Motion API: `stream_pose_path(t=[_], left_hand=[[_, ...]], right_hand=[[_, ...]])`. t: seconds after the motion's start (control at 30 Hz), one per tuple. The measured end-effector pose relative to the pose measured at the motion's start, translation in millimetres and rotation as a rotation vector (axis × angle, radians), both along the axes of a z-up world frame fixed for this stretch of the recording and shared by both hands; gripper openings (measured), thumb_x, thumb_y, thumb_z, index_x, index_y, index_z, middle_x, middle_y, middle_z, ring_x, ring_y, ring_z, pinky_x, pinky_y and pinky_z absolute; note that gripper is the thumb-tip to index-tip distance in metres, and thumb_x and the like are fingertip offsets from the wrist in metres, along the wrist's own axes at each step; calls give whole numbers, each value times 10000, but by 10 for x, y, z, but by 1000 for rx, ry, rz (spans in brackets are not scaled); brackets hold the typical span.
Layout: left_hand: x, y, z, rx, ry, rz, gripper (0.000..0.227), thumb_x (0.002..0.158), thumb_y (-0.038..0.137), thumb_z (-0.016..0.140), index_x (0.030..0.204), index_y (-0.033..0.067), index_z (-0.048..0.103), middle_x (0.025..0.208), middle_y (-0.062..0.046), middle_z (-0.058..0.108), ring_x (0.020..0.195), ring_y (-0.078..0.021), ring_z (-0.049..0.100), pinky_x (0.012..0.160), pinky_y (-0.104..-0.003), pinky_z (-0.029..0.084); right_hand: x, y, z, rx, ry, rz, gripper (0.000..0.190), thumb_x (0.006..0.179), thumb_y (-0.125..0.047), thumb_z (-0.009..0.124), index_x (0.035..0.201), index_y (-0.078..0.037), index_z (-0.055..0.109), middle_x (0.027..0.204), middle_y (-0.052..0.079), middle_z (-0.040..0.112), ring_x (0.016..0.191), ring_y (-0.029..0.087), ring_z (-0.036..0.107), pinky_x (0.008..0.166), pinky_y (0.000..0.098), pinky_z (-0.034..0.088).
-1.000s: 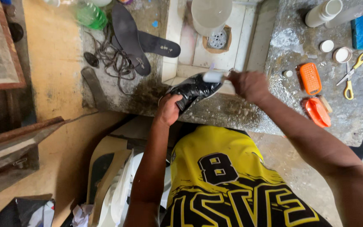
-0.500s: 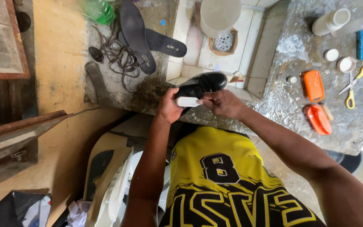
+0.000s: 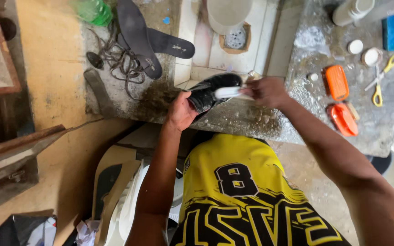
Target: The person cleans shoes by scrubbing them with a brush and water, then rinses them in a washing machine.
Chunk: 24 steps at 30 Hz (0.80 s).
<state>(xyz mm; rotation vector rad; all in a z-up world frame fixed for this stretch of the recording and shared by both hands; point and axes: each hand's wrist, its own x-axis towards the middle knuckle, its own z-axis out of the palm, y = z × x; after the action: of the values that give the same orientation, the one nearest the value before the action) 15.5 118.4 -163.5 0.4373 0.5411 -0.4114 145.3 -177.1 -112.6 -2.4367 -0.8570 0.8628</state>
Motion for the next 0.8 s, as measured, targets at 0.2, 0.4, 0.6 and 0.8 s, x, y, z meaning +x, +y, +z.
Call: stream_pose_path(t=[0.2,0.4,0.6,0.8], left_hand=[[14,11,24,-67,-43,-31,552,1027,324,525,1412,-70,499,1340,-165,658,1212,-284,635,1049,-441,518],[-87,-89,-352,137,-5,-91,363,969,127,694,1264,-73,626,1220,-145,669,1082,-260,672,988,-406,533],[-37,-140,-350,431,155,-134,379,829,145,703,1144,-62,656,1125,-144,695,1005,-269,694,900,-397,597],[72,-87,-332,529,381,-191,423,892,277,690,1180,-32,665,1078,-103,683,998,-237,651,800,-352,524]], right_hand=[[-199,244,221,-91,265,-145,299,1064,-390,515,1238,-332,750,673,80,674,509,171,547,523,322,486],[-78,-259,-112,-161,-63,31,234,955,-365,598,1103,-313,771,942,-25,761,590,179,653,559,361,557],[-15,-276,236,57,189,-198,269,1048,-429,585,1161,-248,749,937,46,784,656,169,650,680,367,559],[-14,554,52,-264,138,246,344,1020,-467,520,1298,-386,706,980,33,768,711,178,635,671,363,573]])
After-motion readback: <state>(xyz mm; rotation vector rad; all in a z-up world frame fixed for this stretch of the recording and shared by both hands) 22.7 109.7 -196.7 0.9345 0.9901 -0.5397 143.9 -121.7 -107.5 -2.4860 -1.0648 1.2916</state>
